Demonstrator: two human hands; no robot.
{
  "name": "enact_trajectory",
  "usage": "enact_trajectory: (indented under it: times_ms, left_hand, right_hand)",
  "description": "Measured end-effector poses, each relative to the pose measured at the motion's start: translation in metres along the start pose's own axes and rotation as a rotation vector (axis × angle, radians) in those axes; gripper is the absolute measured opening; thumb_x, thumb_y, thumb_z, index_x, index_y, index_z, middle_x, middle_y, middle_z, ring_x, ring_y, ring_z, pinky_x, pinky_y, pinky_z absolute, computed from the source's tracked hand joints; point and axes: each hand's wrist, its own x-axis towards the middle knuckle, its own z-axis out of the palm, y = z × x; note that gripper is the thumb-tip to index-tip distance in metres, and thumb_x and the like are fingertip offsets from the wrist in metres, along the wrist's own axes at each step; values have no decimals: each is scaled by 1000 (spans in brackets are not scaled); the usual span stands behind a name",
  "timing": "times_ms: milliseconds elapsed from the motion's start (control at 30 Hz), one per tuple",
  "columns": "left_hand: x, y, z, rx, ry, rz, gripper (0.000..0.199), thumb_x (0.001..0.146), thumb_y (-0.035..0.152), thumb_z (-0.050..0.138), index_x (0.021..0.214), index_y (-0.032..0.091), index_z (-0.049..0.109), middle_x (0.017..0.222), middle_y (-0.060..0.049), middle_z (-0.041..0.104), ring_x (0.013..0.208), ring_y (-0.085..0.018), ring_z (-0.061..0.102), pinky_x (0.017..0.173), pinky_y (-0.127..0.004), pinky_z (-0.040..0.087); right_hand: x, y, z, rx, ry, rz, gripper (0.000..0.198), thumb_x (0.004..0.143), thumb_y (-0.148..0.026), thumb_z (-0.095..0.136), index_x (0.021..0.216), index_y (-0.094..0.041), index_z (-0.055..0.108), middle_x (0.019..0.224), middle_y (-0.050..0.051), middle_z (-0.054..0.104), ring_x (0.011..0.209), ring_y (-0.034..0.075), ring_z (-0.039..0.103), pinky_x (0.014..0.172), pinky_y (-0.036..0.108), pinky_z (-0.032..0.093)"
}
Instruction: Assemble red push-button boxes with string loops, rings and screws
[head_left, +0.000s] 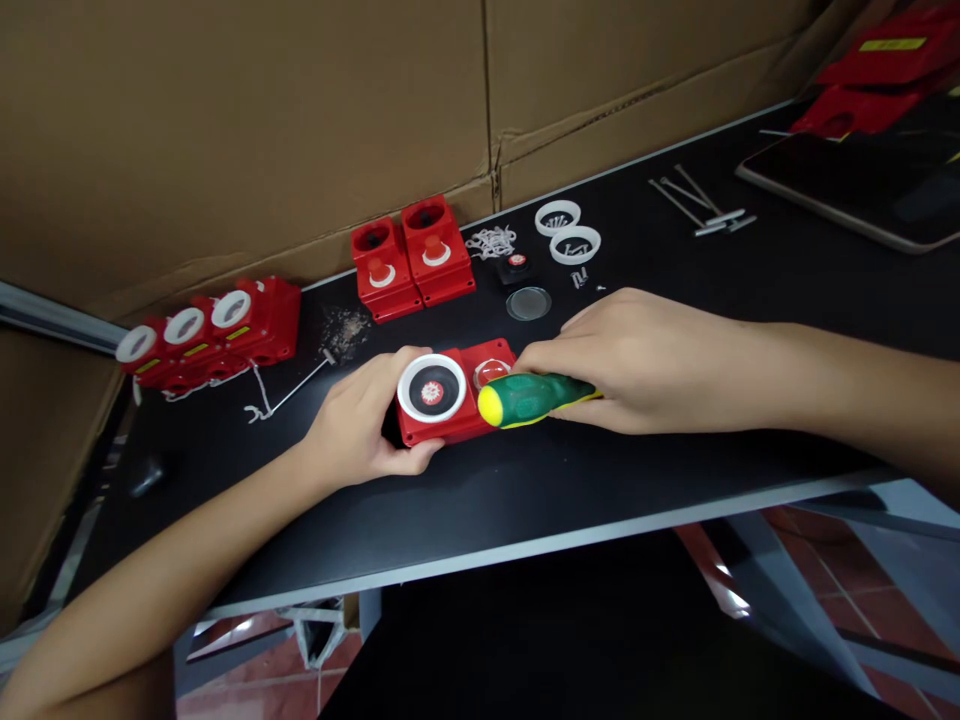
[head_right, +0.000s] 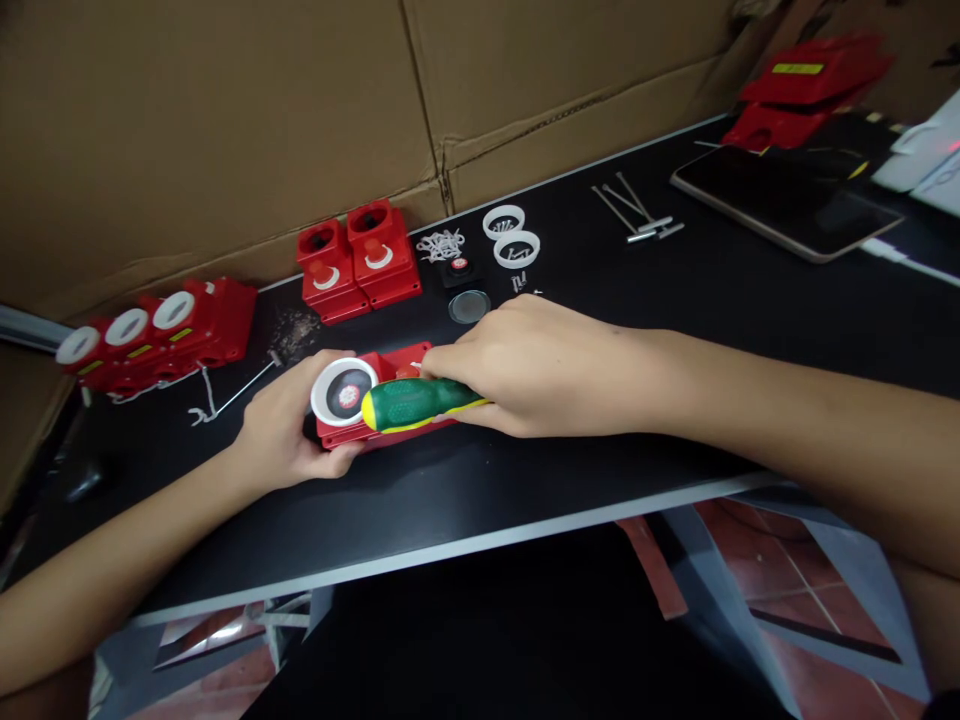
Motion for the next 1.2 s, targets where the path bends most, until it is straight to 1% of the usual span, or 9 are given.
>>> enact_trajectory:
  times_ms: [167, 333, 533, 667, 800, 933, 1033, 1100, 1200]
  left_hand:
    - [0, -2, 0, 1, 59, 37, 75, 105, 59, 70, 165, 18, 55, 138, -18, 82, 114, -34, 85, 99, -44, 71]
    - [0, -5, 1, -81, 104, 63, 77, 108, 62, 66, 170, 19, 53, 141, -18, 81, 106, -32, 84, 95, -44, 69]
    - [2, -9, 0, -208, 58, 107, 76, 112, 69, 57, 170, 19, 52, 136, -18, 81, 109, -33, 83, 96, -45, 69]
    - [2, -10, -1, -229, 41, 103, 75, 110, 66, 59, 170, 21, 51, 135, -17, 81, 111, -34, 83, 96, -47, 70]
    - [1, -12, -1, -240, 40, 39, 73, 109, 67, 60, 165, 21, 54, 139, -17, 80, 114, -34, 83, 100, -48, 70]
    - [-1, -13, 0, -263, 9, -13, 75, 108, 71, 59, 161, 19, 58, 140, -20, 80, 117, -36, 82, 104, -50, 70]
    - [-2, -13, 0, -261, 0, -52, 76, 108, 74, 58, 159, 17, 59, 144, -21, 79, 123, -37, 82, 109, -50, 69]
    - [-2, -13, 0, -262, 8, -60, 76, 109, 74, 57, 159, 18, 59, 146, -21, 78, 126, -37, 81, 110, -50, 68]
    - [0, -11, -1, -289, 19, -39, 74, 109, 72, 61, 160, 18, 59, 146, -20, 79, 126, -37, 82, 111, -49, 68]
  right_hand:
    - [-1, 6, 7, 36, 47, -58, 21, 109, -30, 70, 122, -18, 80, 82, 5, 79, 71, 21, 70, 66, 30, 36]
    - [-3, 13, 10, 173, 82, -165, 25, 112, -30, 66, 133, -20, 76, 106, 6, 88, 82, 20, 76, 73, 32, 43]
    - [-4, 11, 10, 347, 96, -269, 24, 110, -23, 66, 131, -19, 76, 99, 2, 85, 73, 15, 69, 74, 30, 44]
    - [-3, 7, 11, 405, 11, -219, 24, 106, -25, 71, 129, -19, 76, 96, 3, 83, 75, 16, 71, 71, 29, 40]
    - [-2, 6, 10, 438, 19, -113, 33, 102, -25, 72, 134, -20, 74, 96, 2, 82, 74, 16, 70, 68, 27, 39]
    - [0, 8, 8, 435, 133, -44, 15, 103, -31, 68, 112, -19, 69, 73, -5, 63, 58, 11, 53, 61, 25, 31]
    - [1, 10, 6, 439, 181, -58, 30, 109, -42, 67, 89, -21, 56, 63, -8, 40, 52, 9, 36, 57, 26, 25]
    - [1, 10, 7, 440, 194, -82, 39, 111, -47, 67, 85, -21, 54, 63, -8, 37, 52, 8, 33, 57, 26, 25]
    - [-1, 8, 8, 386, 203, -96, 35, 111, -48, 70, 92, -20, 63, 65, -7, 45, 55, 9, 39, 60, 26, 27]
